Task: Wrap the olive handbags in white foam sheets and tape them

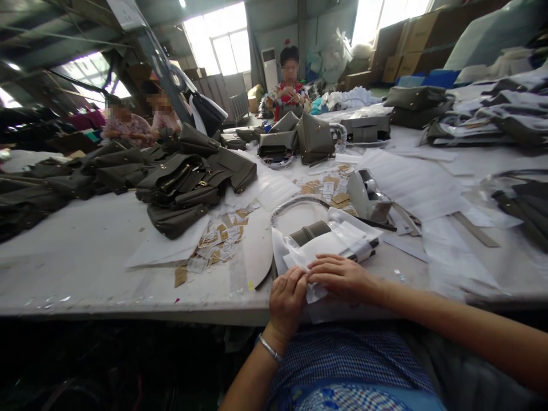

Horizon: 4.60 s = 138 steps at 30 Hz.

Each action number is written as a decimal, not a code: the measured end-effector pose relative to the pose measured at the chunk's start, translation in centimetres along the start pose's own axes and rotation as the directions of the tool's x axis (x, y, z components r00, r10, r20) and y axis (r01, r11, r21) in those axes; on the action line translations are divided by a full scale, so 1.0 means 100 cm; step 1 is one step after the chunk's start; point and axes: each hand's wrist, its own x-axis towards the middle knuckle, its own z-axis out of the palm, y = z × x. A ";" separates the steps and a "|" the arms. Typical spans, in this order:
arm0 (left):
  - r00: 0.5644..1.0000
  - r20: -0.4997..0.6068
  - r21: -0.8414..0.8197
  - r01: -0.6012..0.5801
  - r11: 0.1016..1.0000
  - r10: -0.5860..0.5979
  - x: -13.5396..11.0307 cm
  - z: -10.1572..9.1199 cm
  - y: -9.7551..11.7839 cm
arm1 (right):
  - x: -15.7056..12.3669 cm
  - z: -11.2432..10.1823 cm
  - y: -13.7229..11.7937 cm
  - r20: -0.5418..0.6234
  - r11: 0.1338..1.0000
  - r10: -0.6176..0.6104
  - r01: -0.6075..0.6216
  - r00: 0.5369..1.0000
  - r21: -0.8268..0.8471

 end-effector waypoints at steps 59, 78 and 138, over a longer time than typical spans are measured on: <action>0.972 0.222 -0.180 0.122 0.976 -0.080 0.008 -0.020 0.002 | -0.011 0.040 -0.017 -0.283 0.915 0.254 -0.325 0.925 -0.238; 0.984 0.160 -0.152 0.107 0.983 -0.082 0.002 -0.008 -0.001 | -0.040 0.059 -0.041 -0.261 0.989 0.074 -0.105 0.962 -0.108; 0.987 0.116 -0.076 0.124 0.989 -0.115 -0.001 -0.007 -0.008 | 0.021 -0.049 0.054 -0.216 0.775 0.632 -0.607 0.744 0.177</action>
